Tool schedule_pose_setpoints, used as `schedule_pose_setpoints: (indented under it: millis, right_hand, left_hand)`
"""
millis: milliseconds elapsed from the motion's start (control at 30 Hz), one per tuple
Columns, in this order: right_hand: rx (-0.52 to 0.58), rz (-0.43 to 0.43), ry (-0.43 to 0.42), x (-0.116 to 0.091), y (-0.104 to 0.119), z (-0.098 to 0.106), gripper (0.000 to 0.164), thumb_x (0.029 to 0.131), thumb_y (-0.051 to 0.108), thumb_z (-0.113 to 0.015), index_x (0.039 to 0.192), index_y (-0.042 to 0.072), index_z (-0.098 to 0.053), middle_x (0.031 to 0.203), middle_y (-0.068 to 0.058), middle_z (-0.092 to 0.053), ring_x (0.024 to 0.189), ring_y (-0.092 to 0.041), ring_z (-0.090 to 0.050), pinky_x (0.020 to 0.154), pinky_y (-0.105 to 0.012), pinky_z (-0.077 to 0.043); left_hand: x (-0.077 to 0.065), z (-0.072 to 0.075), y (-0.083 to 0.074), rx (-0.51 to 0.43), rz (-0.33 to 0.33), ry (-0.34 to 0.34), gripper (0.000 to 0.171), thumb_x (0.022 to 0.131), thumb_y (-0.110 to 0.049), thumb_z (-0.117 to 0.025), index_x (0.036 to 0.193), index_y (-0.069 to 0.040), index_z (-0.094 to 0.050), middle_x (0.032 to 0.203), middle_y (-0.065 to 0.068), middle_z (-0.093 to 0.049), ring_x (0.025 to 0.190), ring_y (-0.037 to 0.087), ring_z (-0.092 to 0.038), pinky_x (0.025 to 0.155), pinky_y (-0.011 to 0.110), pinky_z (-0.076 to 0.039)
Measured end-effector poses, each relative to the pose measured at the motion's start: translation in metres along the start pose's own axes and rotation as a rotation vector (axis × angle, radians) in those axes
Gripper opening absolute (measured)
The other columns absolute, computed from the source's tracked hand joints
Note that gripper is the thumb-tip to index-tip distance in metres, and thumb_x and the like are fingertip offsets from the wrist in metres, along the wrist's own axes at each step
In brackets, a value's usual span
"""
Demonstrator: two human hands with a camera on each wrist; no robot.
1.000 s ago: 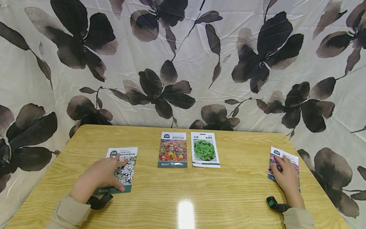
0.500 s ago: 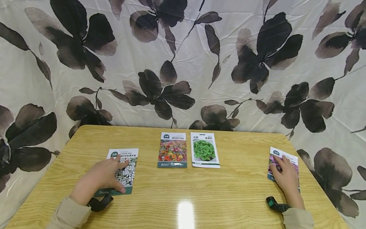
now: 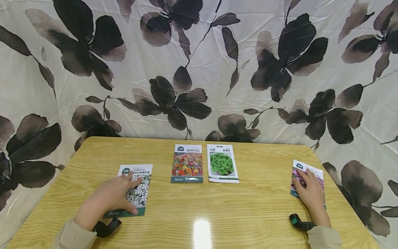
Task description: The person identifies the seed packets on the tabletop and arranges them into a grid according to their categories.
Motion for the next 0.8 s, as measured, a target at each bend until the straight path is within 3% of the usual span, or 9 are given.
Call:
schedule_pose_setpoints:
  millis: [367,800]
  right_hand:
    - [-0.003,0.036,-0.025,0.001,0.004,0.000,0.052,0.101,0.030,-0.053,0.141,-0.002,-0.048,0.147,-0.039,-0.031,0.134,-0.059,-0.027,0.102,-0.075,-0.020]
    - [-0.009,0.007,-0.005,0.000,0.000,-0.002,0.054,0.101,0.032,-0.053,0.143,-0.001,-0.047,0.149,-0.038,-0.030,0.135,-0.059,-0.025,0.101,-0.076,-0.021]
  left_hand:
    - [-0.001,-0.002,-0.012,0.007,-0.009,0.016,0.113,0.054,-0.072,-0.080,0.145,-0.012,-0.053,0.147,0.037,-0.036,0.129,0.056,-0.042,0.088,0.066,-0.047]
    - [0.000,-0.006,-0.034,0.031,-0.031,0.028,0.112,0.054,-0.072,-0.081,0.144,-0.010,-0.055,0.146,0.037,-0.038,0.127,0.055,-0.045,0.090,0.066,-0.046]
Point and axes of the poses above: each hand's wrist, its own x-axis towards the middle knuckle, its own z-axis out of the back of the hand, y = z × x, the point moved 9 cm from there along x, towards the middle knuckle
